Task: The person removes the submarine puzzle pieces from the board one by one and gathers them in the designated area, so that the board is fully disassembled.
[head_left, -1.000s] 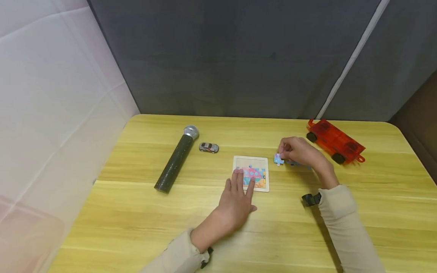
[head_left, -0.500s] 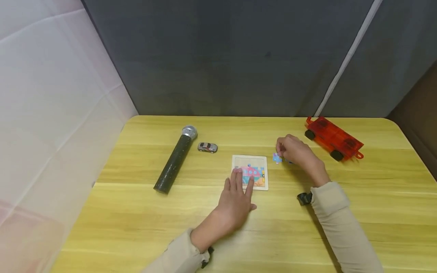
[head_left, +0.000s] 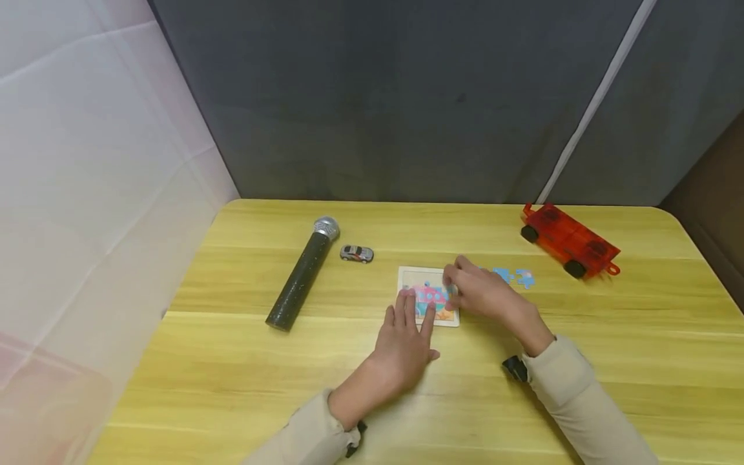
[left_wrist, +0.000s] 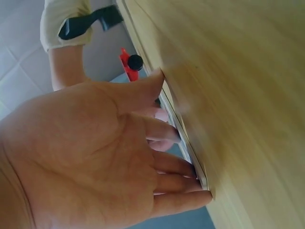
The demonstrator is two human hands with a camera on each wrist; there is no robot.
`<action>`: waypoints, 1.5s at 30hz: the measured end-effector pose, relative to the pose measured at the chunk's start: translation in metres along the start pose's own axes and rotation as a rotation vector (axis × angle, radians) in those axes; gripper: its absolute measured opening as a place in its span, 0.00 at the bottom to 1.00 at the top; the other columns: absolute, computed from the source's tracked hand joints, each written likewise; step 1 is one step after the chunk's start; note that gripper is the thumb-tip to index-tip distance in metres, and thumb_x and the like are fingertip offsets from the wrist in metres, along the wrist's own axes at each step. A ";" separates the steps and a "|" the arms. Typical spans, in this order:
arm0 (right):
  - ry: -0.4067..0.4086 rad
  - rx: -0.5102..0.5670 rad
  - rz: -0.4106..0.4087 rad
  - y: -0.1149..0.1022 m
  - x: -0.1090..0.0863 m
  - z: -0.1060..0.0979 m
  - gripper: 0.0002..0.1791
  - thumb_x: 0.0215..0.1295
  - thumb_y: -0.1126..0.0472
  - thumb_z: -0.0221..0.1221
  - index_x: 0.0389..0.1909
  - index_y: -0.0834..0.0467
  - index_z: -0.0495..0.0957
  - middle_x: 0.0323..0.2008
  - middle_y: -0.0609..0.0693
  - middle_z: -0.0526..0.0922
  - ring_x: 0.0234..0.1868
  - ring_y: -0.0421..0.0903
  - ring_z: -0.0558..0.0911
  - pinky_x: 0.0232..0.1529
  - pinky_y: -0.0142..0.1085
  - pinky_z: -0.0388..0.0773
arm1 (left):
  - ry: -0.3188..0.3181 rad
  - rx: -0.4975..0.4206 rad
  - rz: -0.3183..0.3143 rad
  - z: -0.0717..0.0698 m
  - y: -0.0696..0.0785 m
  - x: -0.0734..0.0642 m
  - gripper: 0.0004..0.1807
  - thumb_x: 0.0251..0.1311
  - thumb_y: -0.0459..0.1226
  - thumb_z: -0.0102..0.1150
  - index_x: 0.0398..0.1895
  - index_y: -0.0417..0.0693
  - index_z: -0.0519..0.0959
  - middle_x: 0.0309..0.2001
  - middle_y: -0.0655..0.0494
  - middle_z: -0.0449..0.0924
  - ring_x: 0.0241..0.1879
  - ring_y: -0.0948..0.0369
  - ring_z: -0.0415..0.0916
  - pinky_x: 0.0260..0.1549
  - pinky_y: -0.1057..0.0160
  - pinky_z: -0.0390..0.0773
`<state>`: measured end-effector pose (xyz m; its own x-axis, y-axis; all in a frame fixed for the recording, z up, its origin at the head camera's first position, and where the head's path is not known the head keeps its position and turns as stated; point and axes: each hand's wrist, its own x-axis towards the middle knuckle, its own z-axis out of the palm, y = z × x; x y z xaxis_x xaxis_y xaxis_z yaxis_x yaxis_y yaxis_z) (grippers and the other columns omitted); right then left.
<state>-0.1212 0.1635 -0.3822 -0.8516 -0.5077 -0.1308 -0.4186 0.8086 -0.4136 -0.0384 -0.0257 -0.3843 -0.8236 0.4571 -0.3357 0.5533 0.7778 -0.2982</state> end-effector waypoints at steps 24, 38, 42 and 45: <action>0.080 0.043 -0.032 -0.002 0.009 0.010 0.14 0.69 0.70 0.73 0.42 0.60 0.75 0.37 0.52 0.80 0.34 0.46 0.77 0.32 0.37 0.77 | -0.025 -0.034 0.034 -0.005 -0.006 -0.004 0.41 0.83 0.63 0.45 0.91 0.64 0.53 0.87 0.36 0.53 0.87 0.44 0.53 0.82 0.53 0.65; 0.140 0.065 -0.130 0.009 0.009 0.006 0.13 0.71 0.72 0.69 0.34 0.55 0.76 0.29 0.45 0.83 0.29 0.40 0.77 0.32 0.35 0.76 | -0.022 -0.043 0.039 -0.002 -0.002 -0.005 0.41 0.82 0.64 0.45 0.91 0.64 0.53 0.87 0.35 0.53 0.87 0.43 0.53 0.82 0.52 0.65; 0.066 0.191 -0.079 0.018 0.001 -0.016 0.11 0.74 0.71 0.68 0.36 0.57 0.76 0.25 0.46 0.80 0.26 0.40 0.76 0.32 0.34 0.74 | -0.015 -0.033 0.034 -0.002 -0.003 -0.005 0.41 0.83 0.64 0.44 0.91 0.64 0.52 0.87 0.35 0.54 0.87 0.43 0.54 0.82 0.53 0.65; -0.046 0.260 -0.026 0.039 -0.014 -0.038 0.11 0.74 0.72 0.65 0.35 0.58 0.75 0.23 0.47 0.77 0.24 0.42 0.75 0.31 0.34 0.72 | -0.015 -0.038 0.033 -0.001 -0.003 -0.005 0.41 0.83 0.63 0.44 0.91 0.63 0.53 0.87 0.35 0.54 0.87 0.43 0.53 0.82 0.53 0.65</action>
<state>-0.1375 0.2140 -0.3620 -0.8239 -0.5450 -0.1558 -0.3394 0.6945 -0.6344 -0.0356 -0.0298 -0.3804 -0.8029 0.4767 -0.3579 0.5747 0.7784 -0.2526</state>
